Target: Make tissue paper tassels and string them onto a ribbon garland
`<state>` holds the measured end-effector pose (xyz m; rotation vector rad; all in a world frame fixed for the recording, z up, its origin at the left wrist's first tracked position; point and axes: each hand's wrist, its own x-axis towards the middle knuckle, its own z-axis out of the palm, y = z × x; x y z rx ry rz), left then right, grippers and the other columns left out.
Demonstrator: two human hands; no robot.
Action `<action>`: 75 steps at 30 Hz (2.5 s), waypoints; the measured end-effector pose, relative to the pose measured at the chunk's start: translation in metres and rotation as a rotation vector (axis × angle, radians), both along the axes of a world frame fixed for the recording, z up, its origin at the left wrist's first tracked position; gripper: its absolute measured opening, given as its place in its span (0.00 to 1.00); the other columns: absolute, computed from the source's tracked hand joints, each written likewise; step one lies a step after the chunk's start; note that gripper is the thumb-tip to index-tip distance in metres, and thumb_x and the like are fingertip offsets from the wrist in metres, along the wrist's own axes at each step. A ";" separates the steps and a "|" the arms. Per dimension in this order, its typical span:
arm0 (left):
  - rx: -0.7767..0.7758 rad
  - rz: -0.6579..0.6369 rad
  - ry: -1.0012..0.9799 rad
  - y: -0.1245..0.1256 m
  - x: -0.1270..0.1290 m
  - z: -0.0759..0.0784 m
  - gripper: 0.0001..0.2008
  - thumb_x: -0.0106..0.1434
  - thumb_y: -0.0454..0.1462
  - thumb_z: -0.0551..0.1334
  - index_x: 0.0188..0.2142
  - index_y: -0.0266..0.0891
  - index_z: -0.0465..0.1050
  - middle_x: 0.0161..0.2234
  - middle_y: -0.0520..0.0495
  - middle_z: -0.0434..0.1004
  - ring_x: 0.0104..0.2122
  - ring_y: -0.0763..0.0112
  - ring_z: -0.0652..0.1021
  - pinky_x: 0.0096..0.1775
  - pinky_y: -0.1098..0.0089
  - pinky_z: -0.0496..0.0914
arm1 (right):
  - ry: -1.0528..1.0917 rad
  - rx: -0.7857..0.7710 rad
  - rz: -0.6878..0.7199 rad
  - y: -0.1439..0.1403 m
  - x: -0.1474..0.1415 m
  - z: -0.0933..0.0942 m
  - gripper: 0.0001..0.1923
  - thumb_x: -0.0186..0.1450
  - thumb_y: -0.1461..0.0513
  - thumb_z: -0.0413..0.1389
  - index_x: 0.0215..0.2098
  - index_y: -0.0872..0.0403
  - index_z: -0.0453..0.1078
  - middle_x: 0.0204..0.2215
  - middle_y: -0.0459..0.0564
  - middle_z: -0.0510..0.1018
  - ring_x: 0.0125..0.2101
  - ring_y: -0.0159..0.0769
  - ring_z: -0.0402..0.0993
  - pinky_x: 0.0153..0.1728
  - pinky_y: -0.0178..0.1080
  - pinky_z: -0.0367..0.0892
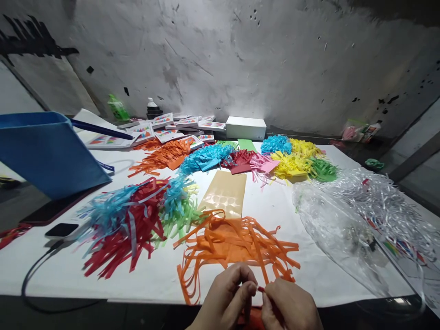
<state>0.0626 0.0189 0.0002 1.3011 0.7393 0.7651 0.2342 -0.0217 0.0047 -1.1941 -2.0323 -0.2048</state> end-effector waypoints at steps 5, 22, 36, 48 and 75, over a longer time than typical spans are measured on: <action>0.130 -0.002 0.041 0.001 0.002 -0.009 0.21 0.68 0.55 0.54 0.32 0.40 0.62 0.21 0.57 0.60 0.17 0.77 0.63 0.21 0.76 0.58 | -0.027 0.104 -0.002 0.000 -0.002 0.002 0.14 0.63 0.72 0.47 0.22 0.52 0.62 0.15 0.41 0.64 0.16 0.27 0.62 0.21 0.36 0.51; 0.645 0.106 0.155 0.000 0.001 -0.029 0.14 0.74 0.42 0.49 0.31 0.42 0.59 0.26 0.53 0.65 0.25 0.73 0.66 0.27 0.75 0.61 | 0.093 -0.124 0.059 -0.006 -0.002 -0.009 0.15 0.68 0.68 0.48 0.23 0.52 0.62 0.16 0.39 0.67 0.15 0.23 0.64 0.20 0.29 0.56; 0.397 -0.008 0.029 -0.003 0.005 -0.008 0.20 0.72 0.50 0.50 0.32 0.40 0.65 0.28 0.51 0.65 0.25 0.74 0.66 0.28 0.75 0.62 | 0.244 -0.316 0.137 -0.009 0.006 -0.016 0.13 0.68 0.66 0.48 0.24 0.53 0.64 0.17 0.39 0.68 0.17 0.22 0.63 0.21 0.27 0.57; -0.503 -0.060 -0.482 -0.007 0.024 -0.021 0.26 0.53 0.52 0.73 0.25 0.39 0.59 0.17 0.61 0.58 0.17 0.83 0.57 0.23 0.78 0.56 | 0.261 -0.272 0.121 -0.009 0.000 -0.017 0.15 0.70 0.63 0.48 0.24 0.52 0.63 0.17 0.39 0.66 0.17 0.23 0.64 0.20 0.28 0.56; 0.076 -0.028 -0.012 -0.003 0.001 -0.007 0.20 0.64 0.52 0.62 0.27 0.38 0.66 0.24 0.53 0.66 0.24 0.75 0.66 0.27 0.75 0.61 | 0.314 -0.457 0.121 -0.012 0.008 -0.007 0.15 0.74 0.55 0.47 0.31 0.51 0.66 0.23 0.41 0.73 0.22 0.26 0.71 0.23 0.28 0.62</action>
